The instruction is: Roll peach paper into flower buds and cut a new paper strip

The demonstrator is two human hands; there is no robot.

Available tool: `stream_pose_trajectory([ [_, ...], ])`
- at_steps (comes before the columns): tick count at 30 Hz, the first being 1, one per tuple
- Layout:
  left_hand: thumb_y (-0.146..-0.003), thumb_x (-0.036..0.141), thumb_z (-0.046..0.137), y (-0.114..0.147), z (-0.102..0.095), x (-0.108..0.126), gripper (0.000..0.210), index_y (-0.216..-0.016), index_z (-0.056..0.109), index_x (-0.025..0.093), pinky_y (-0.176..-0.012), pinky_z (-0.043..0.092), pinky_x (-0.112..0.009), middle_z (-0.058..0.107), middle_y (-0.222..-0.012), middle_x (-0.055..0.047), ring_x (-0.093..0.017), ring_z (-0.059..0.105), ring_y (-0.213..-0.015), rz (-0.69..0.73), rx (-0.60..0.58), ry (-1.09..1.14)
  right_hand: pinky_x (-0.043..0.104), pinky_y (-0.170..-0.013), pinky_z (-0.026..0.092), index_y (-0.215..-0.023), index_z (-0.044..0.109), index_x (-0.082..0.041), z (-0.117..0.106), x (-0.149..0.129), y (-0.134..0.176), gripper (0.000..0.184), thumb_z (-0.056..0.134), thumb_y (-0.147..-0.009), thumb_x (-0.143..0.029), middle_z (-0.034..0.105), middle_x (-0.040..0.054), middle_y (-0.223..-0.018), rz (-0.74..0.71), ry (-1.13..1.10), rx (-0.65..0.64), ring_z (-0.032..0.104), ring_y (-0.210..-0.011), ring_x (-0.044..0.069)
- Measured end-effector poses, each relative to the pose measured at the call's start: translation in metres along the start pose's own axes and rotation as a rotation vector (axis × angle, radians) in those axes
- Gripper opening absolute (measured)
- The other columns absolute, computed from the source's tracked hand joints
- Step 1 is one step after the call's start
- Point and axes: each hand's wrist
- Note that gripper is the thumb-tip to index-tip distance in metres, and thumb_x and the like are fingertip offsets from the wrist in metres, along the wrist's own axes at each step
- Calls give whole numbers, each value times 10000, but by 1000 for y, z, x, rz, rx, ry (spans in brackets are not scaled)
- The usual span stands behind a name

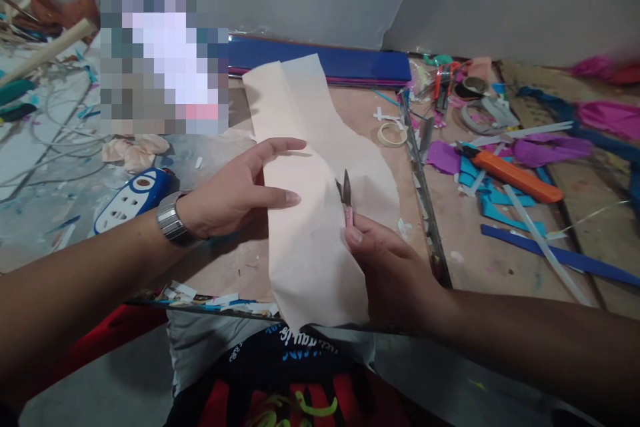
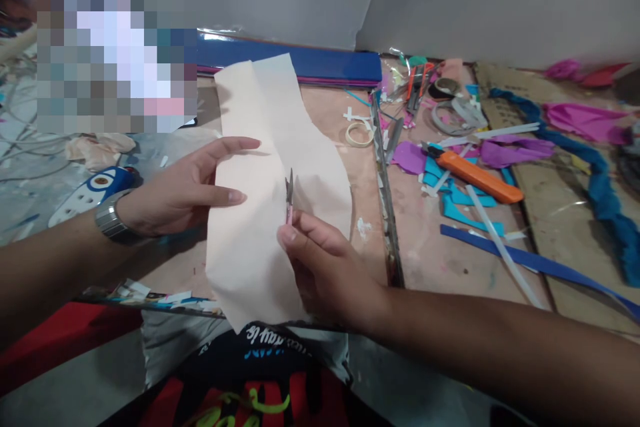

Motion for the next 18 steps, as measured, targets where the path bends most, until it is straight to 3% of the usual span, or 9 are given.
stream_pose_trajectory([
  [7,-705,42,820,0,1,3,636,-1285,614,203,-866,603,-318,723,-1193,-71,-205,715,-1013,-45,6,59,302,-653,558,-1019,656,-256,6,-5,4,311,817,-852,-464,700,18,-851,-3,25,-39,656,-697,168],
  [11,-726,72,821,2,1,3,603,-1281,632,211,-839,616,-331,708,-1205,-66,-209,713,-992,-44,3,35,189,-524,446,-878,608,-211,6,-6,11,346,855,-832,-450,651,-19,-750,-18,68,-114,577,-593,92],
  [15,-731,97,820,3,1,5,601,-1289,631,219,-807,624,-346,707,-1205,-69,-206,719,-930,-72,1,16,159,-397,292,-931,599,-222,0,-4,17,376,773,-893,-554,575,-67,-601,17,133,-201,409,-429,55],
  [18,-733,104,811,2,1,5,586,-1278,631,225,-785,619,-338,710,-1185,-61,-199,721,-897,-77,22,-16,157,-394,277,-929,588,-220,0,-3,16,380,744,-913,-566,561,-71,-589,36,157,-210,389,-420,53],
])
Point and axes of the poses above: each hand's wrist, its own y-axis away from the middle knuckle, its own z-axis out of the palm, x = y × z
